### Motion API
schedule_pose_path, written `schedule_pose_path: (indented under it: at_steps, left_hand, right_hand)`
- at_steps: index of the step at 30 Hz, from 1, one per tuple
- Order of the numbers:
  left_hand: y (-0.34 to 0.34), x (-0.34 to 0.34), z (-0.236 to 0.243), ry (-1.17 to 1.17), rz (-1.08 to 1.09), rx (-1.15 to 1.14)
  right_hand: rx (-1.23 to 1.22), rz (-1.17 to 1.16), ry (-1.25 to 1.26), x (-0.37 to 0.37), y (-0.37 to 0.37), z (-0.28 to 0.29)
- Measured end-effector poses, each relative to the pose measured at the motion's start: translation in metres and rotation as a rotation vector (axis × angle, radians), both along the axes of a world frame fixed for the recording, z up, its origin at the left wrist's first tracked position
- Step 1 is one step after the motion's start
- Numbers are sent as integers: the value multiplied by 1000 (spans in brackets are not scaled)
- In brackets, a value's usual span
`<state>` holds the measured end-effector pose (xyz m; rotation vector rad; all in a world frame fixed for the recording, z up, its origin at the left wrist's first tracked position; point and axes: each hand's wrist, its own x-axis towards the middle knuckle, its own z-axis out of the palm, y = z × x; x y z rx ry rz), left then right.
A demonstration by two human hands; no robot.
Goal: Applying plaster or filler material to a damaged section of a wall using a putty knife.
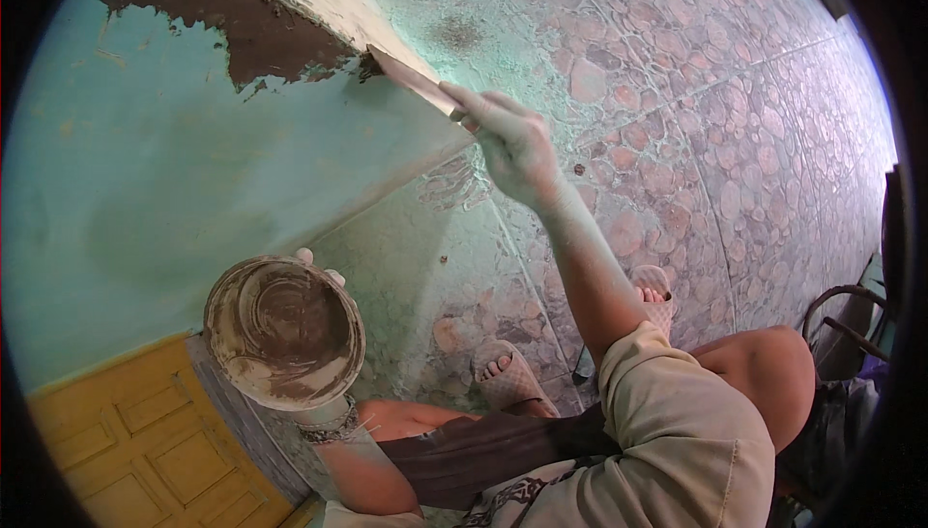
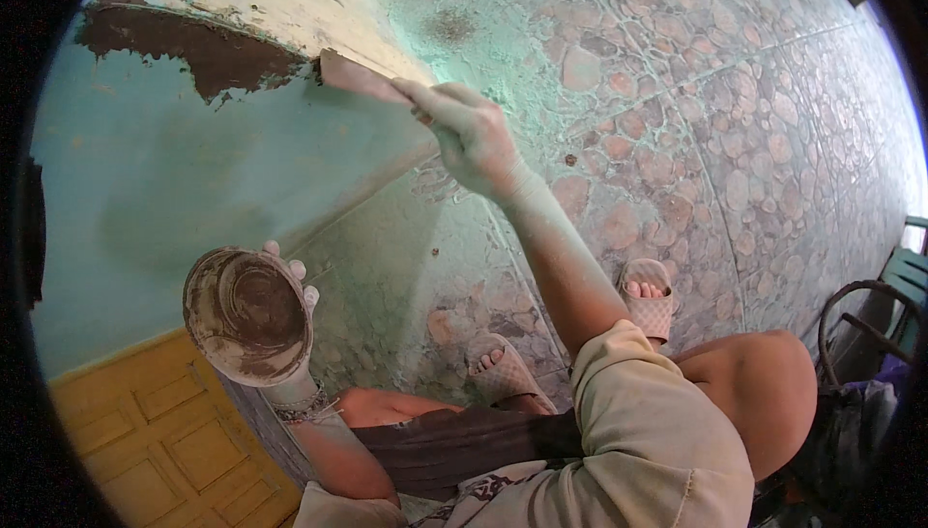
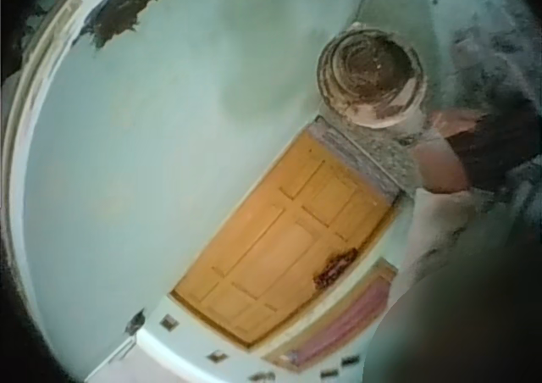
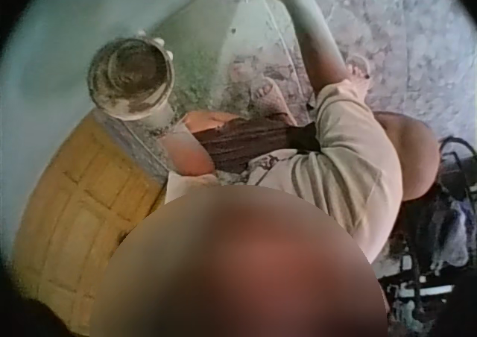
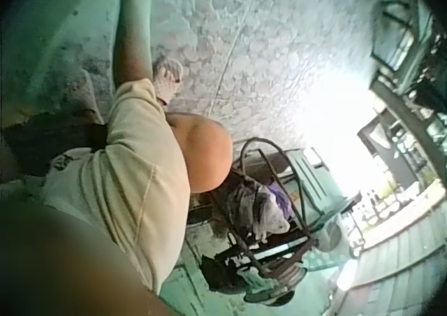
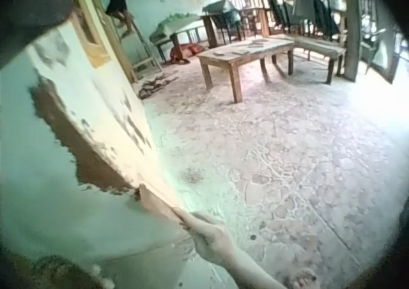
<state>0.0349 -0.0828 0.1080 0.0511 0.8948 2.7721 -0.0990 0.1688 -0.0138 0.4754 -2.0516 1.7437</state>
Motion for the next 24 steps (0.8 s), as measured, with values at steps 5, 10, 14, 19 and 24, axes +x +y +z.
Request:
schedule_pose_path:
  at_steps: [5,10,14,19,24]
  left_hand:
    - [-1,1,-8,-34,67,39]
    - [4,-3,-4,4,103,30]
    - [-10,-2,-21,-273,122,133]
    - [-8,-12,-19,-35,-33,109]
    - [-4,-13,-12,-77,-32,98]
  right_hand:
    - [22,9,-24,20,-6,-2]
    - [9,-29,-58,14,12,9]
    - [104,-38,-16,5,20,19]
    - [218,-60,-29,9,12,12]
    - [214,-67,-45,16,13,-5]
